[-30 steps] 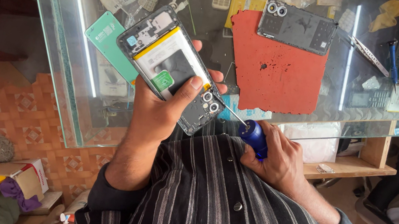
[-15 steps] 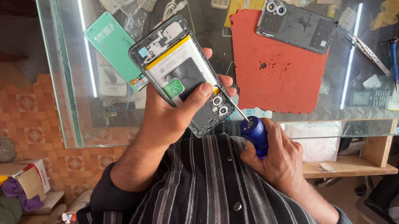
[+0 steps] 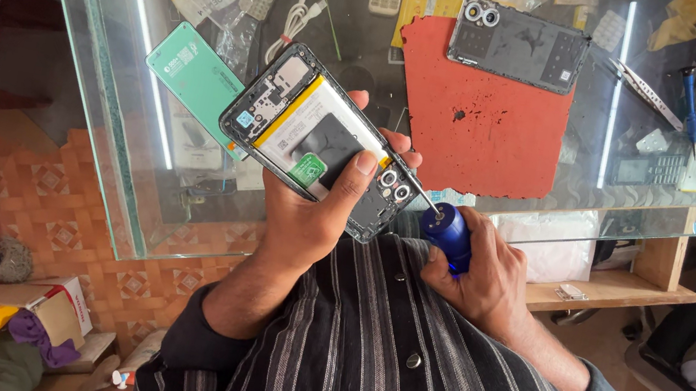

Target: The person repairs a disassembled smartphone at a glass workbench. They first handle small components by hand, then use a blue-handled screwdriver to repeatedly unscrew screws from the phone's internal frame, repositioning the phone in their left hand to reach different screws.

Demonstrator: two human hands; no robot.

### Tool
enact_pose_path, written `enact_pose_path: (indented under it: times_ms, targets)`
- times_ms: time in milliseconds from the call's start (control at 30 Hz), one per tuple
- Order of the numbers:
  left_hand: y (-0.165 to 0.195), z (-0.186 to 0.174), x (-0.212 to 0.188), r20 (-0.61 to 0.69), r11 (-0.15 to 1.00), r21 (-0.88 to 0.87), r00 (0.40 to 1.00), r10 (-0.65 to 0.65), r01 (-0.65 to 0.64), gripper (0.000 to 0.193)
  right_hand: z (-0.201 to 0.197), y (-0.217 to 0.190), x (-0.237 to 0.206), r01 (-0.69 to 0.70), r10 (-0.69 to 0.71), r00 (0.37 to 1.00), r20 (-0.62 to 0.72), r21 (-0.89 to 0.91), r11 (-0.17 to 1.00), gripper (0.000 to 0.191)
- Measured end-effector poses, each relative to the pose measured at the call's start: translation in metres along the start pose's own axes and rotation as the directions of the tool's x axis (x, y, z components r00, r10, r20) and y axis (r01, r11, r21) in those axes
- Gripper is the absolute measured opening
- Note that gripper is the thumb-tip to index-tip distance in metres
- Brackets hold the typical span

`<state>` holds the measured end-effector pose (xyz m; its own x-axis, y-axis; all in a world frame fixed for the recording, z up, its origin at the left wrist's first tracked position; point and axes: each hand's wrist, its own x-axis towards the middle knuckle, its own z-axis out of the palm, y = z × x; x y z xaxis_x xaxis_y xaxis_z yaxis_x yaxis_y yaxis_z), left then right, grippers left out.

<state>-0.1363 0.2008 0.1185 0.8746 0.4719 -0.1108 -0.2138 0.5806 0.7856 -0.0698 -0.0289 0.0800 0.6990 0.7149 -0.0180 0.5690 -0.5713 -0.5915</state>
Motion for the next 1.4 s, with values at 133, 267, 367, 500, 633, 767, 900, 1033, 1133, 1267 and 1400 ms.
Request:
enact_pose_path:
  times_ms: [133,267,367,500,633,767,900,1033,1133,1267,1400]
  targets:
    - [0.001,0.0,0.0,-0.001,1.0,0.031,1.0,-0.002,0.002,0.049,0.0,0.001,0.001,0.011,-0.011,1.0,0.0,0.008,1.0,0.055]
    - [0.004,-0.001,0.001,0.009,0.999,0.049,1.0,-0.018,0.017,0.049,0.001,0.002,0.001,0.013,-0.013,1.0,-0.002,0.006,1.0,0.055]
    - [0.005,-0.001,0.001,0.008,0.999,0.043,1.0,-0.027,0.026,0.049,0.001,0.003,0.001,0.008,-0.008,1.0,0.014,0.022,1.0,0.055]
    - [0.006,-0.001,0.001,0.002,0.999,0.041,1.0,-0.025,0.025,0.049,0.001,0.004,0.002,-0.007,0.006,0.999,0.036,0.034,0.999,0.055]
    - [0.006,-0.001,0.0,0.008,0.998,0.061,1.0,-0.012,0.012,0.049,0.001,0.003,0.001,0.007,-0.008,1.0,0.017,0.029,1.0,0.054]
    - [0.007,-0.004,-0.001,0.017,0.996,0.082,0.999,-0.037,0.036,0.049,0.001,0.002,0.0,0.006,-0.006,1.0,0.012,0.034,0.999,0.053]
    - [0.006,-0.006,-0.002,0.019,0.996,0.078,0.999,-0.05,0.048,0.049,0.002,0.001,-0.001,0.015,-0.015,1.0,0.013,0.044,0.999,0.053]
    - [0.006,-0.007,-0.003,0.028,0.995,0.089,0.999,-0.044,0.041,0.048,0.002,0.0,-0.002,-0.01,0.009,0.999,0.031,0.03,1.0,0.054]
    - [0.007,-0.005,-0.002,0.021,0.996,0.07,0.998,-0.056,0.055,0.048,0.002,0.0,-0.002,-0.013,0.012,1.0,0.025,0.026,1.0,0.054]
    - [0.008,0.003,0.002,-0.003,0.991,0.098,0.996,-0.092,0.092,0.047,-0.002,0.003,0.0,-0.033,0.032,0.999,0.013,0.045,0.998,0.054]
    - [-0.001,0.02,0.014,-0.006,0.992,0.091,0.996,-0.089,0.089,0.046,-0.014,0.011,0.001,-0.057,0.057,0.998,-0.004,0.045,0.997,0.053]
